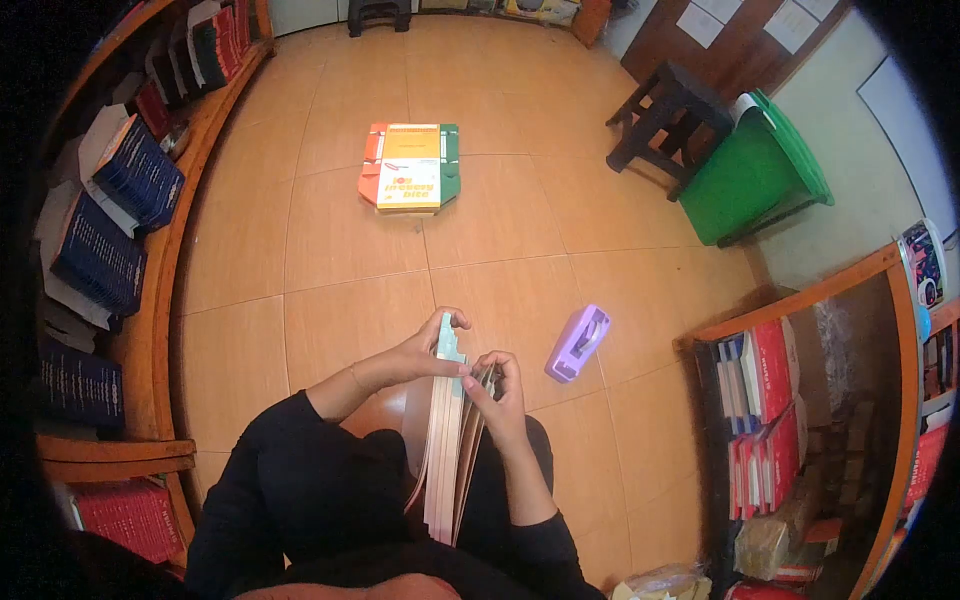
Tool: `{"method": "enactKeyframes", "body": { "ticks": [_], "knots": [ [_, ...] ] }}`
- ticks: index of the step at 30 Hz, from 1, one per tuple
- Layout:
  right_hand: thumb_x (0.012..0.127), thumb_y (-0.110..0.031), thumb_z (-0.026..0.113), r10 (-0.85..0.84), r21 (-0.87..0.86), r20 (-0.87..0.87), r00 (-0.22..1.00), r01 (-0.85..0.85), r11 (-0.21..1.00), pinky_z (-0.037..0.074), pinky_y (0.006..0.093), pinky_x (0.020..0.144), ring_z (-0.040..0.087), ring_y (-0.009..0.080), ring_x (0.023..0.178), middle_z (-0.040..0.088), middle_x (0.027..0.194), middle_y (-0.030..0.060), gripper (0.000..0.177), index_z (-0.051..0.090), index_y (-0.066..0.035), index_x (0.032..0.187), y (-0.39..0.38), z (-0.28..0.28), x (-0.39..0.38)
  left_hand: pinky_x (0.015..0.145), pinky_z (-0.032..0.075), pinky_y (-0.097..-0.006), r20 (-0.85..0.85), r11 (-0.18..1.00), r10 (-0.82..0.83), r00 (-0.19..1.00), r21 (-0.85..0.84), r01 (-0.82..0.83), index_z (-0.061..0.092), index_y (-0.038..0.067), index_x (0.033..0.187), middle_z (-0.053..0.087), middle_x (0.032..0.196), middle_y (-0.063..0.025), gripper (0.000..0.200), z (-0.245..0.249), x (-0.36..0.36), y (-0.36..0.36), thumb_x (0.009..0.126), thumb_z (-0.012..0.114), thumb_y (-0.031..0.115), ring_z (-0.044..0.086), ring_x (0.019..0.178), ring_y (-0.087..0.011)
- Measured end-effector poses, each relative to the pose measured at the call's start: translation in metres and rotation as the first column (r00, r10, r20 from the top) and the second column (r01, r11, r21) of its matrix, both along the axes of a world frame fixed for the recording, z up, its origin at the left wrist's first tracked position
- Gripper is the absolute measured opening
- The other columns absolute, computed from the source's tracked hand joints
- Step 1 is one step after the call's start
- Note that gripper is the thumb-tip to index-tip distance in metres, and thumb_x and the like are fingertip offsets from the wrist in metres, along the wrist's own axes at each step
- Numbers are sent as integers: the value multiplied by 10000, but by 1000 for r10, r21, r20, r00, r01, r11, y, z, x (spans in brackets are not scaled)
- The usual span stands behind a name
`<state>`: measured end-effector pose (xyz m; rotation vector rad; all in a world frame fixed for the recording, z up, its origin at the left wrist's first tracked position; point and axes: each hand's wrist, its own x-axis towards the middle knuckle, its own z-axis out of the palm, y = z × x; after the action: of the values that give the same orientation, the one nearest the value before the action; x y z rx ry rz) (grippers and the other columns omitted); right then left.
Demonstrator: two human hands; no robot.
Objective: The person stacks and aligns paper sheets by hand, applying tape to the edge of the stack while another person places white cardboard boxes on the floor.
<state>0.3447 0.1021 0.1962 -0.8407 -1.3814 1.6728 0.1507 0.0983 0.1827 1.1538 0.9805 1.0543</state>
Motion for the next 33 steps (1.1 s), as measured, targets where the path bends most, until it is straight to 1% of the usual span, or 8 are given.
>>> {"method": "enactKeyframes", "body": {
  "ticks": [4, 12, 14, 18, 21, 27, 30, 33],
  "knots": [
    [829, -49, 692, -9, 8, 21, 1000, 9, 1000, 398, 287, 879, 491, 119, 952, 491, 964, 19, 329, 451, -95, 1049, -2, 13, -4, 1000, 326, -321, -6, 1000, 4, 1000, 20, -4, 328, 96, 1280, 363, 1221, -59, 744, 0, 0, 0, 735, 805, 268, 360, 1181, -170],
    [809, -36, 706, -13, -41, -2, 1000, 13, 999, 378, 281, 888, 477, 121, 955, 477, 963, 12, 348, 458, -94, 1046, -1, 9, -3, 1007, 322, -332, -44, 1000, 11, 999, 16, -10, 338, 89, 1282, 380, 1208, -58, 731, -6, -2, 0, 742, 802, 257, 358, 1194, -175],
    [806, -34, 706, -15, -17, 21, 1000, 16, 1000, 374, 280, 888, 475, 122, 952, 477, 965, 11, 350, 461, -94, 1049, -1, 10, -3, 1011, 319, -334, -33, 1000, 9, 999, 6, -9, 340, 88, 1282, 379, 1215, -60, 732, -3, -2, -1, 741, 803, 262, 355, 1199, -179],
    [810, -31, 702, -15, -27, 13, 1000, 15, 1000, 377, 279, 881, 476, 122, 949, 481, 964, 13, 343, 465, -93, 1051, -1, 11, -3, 1023, 309, -337, -17, 1000, 2, 1000, -20, -2, 341, 88, 1283, 378, 1232, -66, 746, 2, -2, -1, 734, 805, 285, 348, 1216, -187],
    [812, -30, 700, -12, -27, 22, 1000, 13, 1000, 379, 277, 876, 478, 120, 947, 485, 963, 14, 337, 467, -91, 1048, -1, 11, -2, 1027, 304, -344, -35, 999, 19, 999, 34, -18, 340, 88, 1284, 376, 1235, -72, 755, 1, -3, -1, 727, 804, 302, 344, 1218, -190],
    [814, -39, 701, -20, -27, 31, 999, 21, 999, 385, 277, 869, 483, 119, 940, 493, 963, 17, 331, 470, -88, 1045, -2, 14, -3, 1028, 299, -351, 3, 1000, 9, 1000, -2, -9, 339, 91, 1283, 374, 1234, -76, 744, 3, -2, -2, 728, 794, 289, 334, 1224, -193],
    [818, -48, 701, -22, -38, 27, 999, 23, 999, 386, 278, 873, 486, 120, 942, 495, 963, 19, 329, 469, -87, 1048, -3, 13, -4, 1023, 303, -345, -27, 1000, 19, 999, -6, -19, 339, 95, 1282, 373, 1236, -77, 742, -2, -2, -1, 724, 793, 278, 338, 1221, -192],
    [822, -57, 700, -21, -51, 10, 1000, 22, 998, 386, 278, 879, 486, 121, 947, 495, 965, 19, 327, 467, -86, 1049, -3, 14, -5, 1020, 307, -342, 14, 1000, 24, 1000, 3, -24, 339, 96, 1281, 371, 1238, -79, 741, 1, -2, -3, 722, 793, 270, 343, 1217, -192]
  ]
}}
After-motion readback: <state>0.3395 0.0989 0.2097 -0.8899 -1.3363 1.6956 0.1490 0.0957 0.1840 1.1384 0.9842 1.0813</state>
